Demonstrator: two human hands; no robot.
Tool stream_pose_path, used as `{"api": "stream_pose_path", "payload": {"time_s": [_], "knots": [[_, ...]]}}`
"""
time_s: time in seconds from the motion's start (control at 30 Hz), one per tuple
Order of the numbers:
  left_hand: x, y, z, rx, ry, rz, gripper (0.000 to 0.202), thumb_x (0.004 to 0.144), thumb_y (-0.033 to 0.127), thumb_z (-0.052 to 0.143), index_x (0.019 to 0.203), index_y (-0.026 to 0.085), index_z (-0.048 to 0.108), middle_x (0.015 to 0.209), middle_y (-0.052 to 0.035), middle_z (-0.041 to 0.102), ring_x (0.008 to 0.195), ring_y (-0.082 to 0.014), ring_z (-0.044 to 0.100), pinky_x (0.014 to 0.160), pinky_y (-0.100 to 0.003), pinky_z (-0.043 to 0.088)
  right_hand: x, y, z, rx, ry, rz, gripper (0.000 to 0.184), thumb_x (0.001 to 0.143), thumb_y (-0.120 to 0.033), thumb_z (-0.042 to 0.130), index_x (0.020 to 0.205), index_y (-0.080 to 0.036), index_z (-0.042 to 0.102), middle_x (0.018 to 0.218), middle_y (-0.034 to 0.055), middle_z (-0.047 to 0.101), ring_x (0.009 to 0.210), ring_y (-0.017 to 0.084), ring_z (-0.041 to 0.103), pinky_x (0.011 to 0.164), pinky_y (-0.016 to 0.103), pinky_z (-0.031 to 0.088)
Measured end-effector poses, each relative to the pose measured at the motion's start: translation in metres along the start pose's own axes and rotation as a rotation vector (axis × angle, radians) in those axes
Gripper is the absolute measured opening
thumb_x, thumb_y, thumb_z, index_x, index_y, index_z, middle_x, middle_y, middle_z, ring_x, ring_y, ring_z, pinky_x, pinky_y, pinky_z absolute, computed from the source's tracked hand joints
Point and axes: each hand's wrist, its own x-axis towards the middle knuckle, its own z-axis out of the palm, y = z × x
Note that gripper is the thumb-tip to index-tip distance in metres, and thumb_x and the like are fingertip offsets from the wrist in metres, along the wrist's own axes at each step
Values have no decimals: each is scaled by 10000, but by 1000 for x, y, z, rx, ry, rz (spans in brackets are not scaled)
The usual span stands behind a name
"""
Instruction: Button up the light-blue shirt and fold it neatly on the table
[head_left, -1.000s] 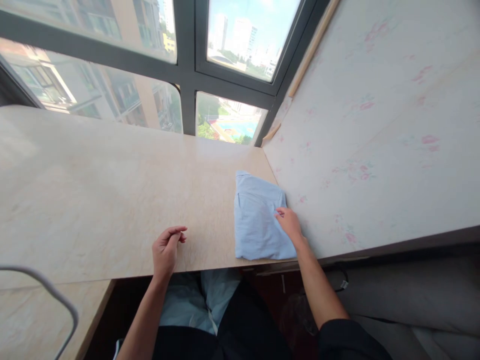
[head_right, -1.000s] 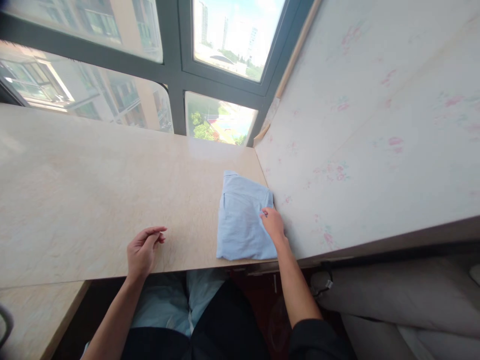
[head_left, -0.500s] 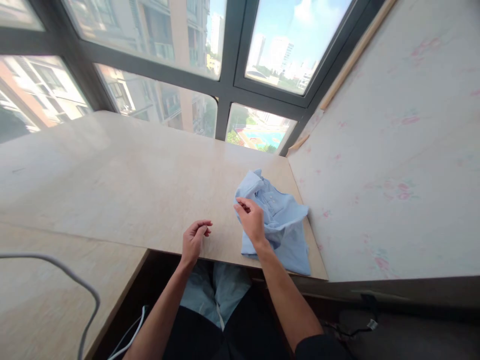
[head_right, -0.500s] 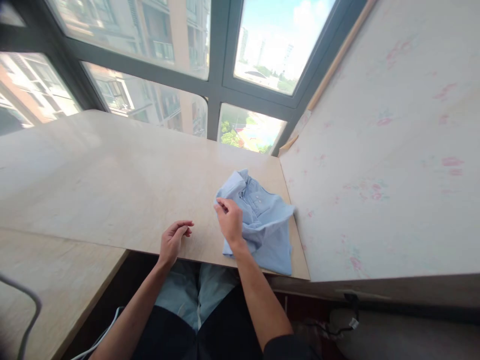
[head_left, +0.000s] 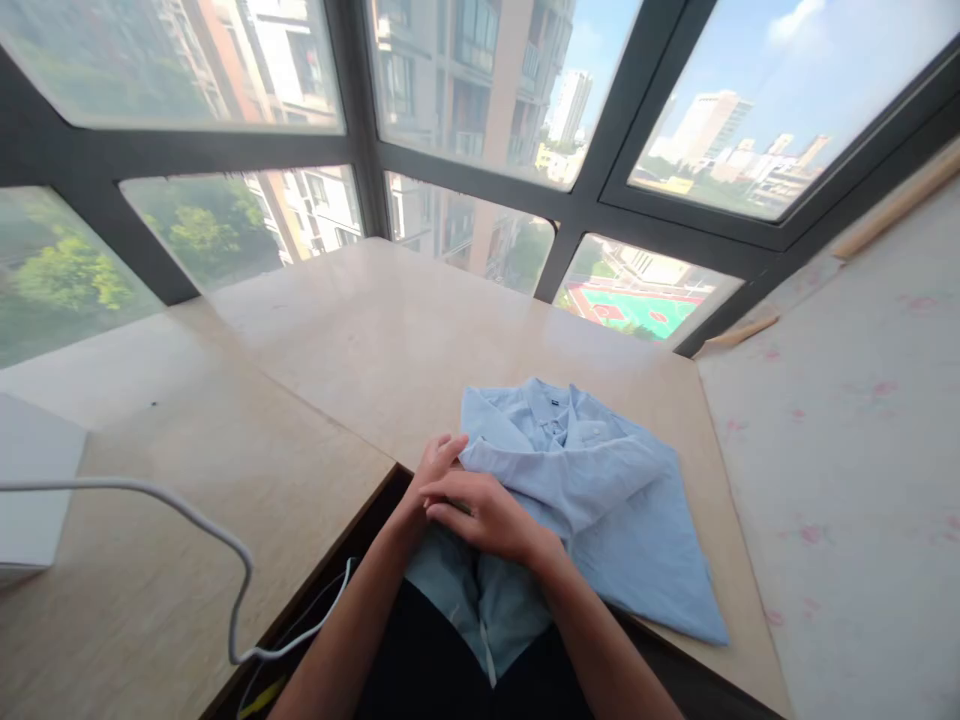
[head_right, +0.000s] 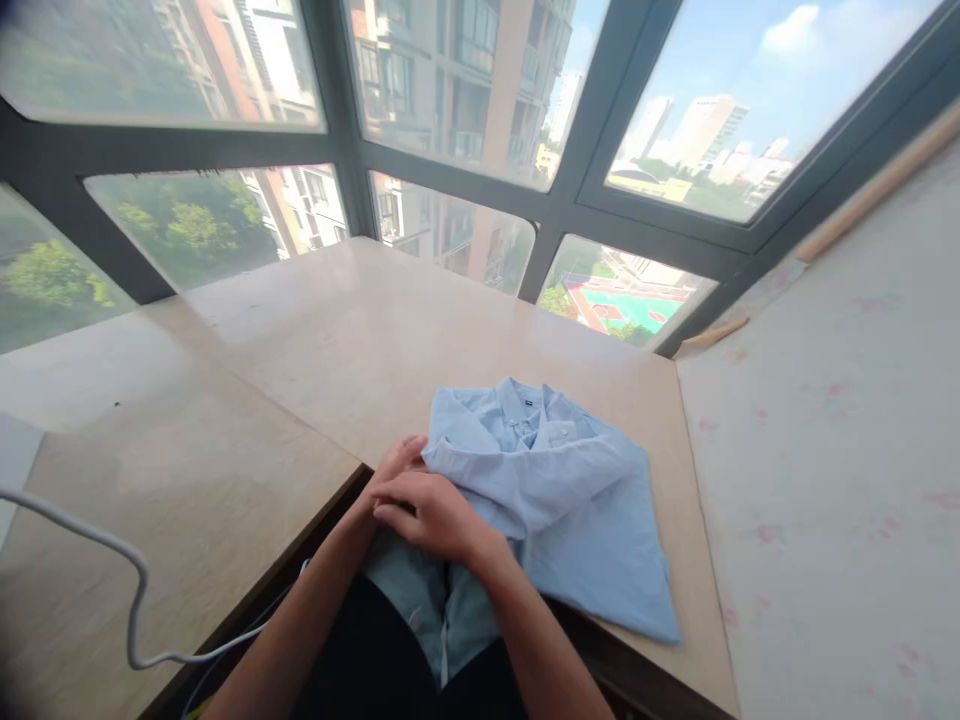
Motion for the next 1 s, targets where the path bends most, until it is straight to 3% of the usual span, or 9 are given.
{"api": "stream_pose_path", "payload": {"time_s": [0.1, 0.2, 0.27, 0.43, 0.6, 0.67, 0.77, 0.9, 1.0], "knots": [[7, 10, 23, 84, -37, -109, 794, 590, 348, 860, 1271, 103, 533, 971, -104, 679, 840, -207, 659, 694, -288, 526, -33, -1, -28, 22, 97, 157, 242, 943, -297, 563, 1126, -242, 712, 1042, 43, 748, 967, 194, 691, 900, 333, 541], [15, 18, 38, 18, -115, -47, 767, 573, 234, 828, 1278, 144, 539, 960, -69, 679, 750, -164, 637, 607, -248, 502, -67, -2, -47, -7, 226, 240, 210, 928, -308, 588, 1075, -250, 726, 979, 45, 756, 919, 205, 703, 862, 337, 560], [26, 26, 36, -57, -50, 28, 682, 622, 245, 779, 1259, 161, 550, 929, -52, 678, 700, -140, 623, 580, -227, 483, -88, 1, -56, -25, 312, 305, 194, 916, -323, 605, 1039, -251, 736, 951, 49, 758, 894, 211, 709, 840, 332, 570], [71, 50, -6, -35, 409, 233, 500, 768, 258, 622, 1241, 120, 541, 990, -103, 678, 873, -187, 657, 795, -318, 530, -121, 30, -63, -22, 430, 444, 252, 912, -380, 591, 1076, -237, 718, 977, 83, 748, 904, 230, 708, 835, 361, 580], [74, 66, -48, 501, 645, 371, 509, 836, 303, 565, 1300, 103, 503, 1338, -206, 531, 1289, -304, 485, 1105, -468, 369, -127, 81, -41, -130, 542, 507, 418, 864, -396, 590, 1235, -208, 622, 1220, 121, 651, 1090, 263, 639, 873, 424, 568], [62, 69, -51, 725, 542, 543, 482, 858, 346, 560, 1288, 132, 522, 1344, -184, 539, 1347, -310, 429, 1139, -474, 327, -124, 97, -30, -197, 607, 540, 485, 850, -394, 577, 1294, -199, 572, 1285, 134, 598, 1158, 286, 596, 897, 465, 553], [46, 71, -37, 999, 223, 712, 588, 831, 437, 630, 1342, 176, 499, 1410, -157, 515, 1440, -329, 299, 1172, -505, 257, -119, 110, -18, -273, 660, 564, 548, 853, -391, 555, 1365, -204, 500, 1361, 146, 526, 1221, 310, 546, 935, 510, 523], [35, 71, 0, 1251, -159, 705, 879, 723, 520, 744, 1457, 190, 389, 1543, -168, 365, 1496, -380, 87, 1172, -630, 37, -115, 113, -21, -276, 658, 561, 642, 846, -402, 564, 1435, -201, 405, 1390, 167, 481, 1172, 311, 577, 868, 477, 553], [32, 72, 27, 1361, -353, 666, 977, 648, 441, 824, 1473, 193, 364, 1481, -198, 440, 1465, -404, 189, 1131, -688, 0, -116, 116, -32, -240, 686, 556, 721, 837, -423, 576, 1472, -178, 337, 1396, 196, 452, 1112, 304, 607, 778, 433, 582]]}}
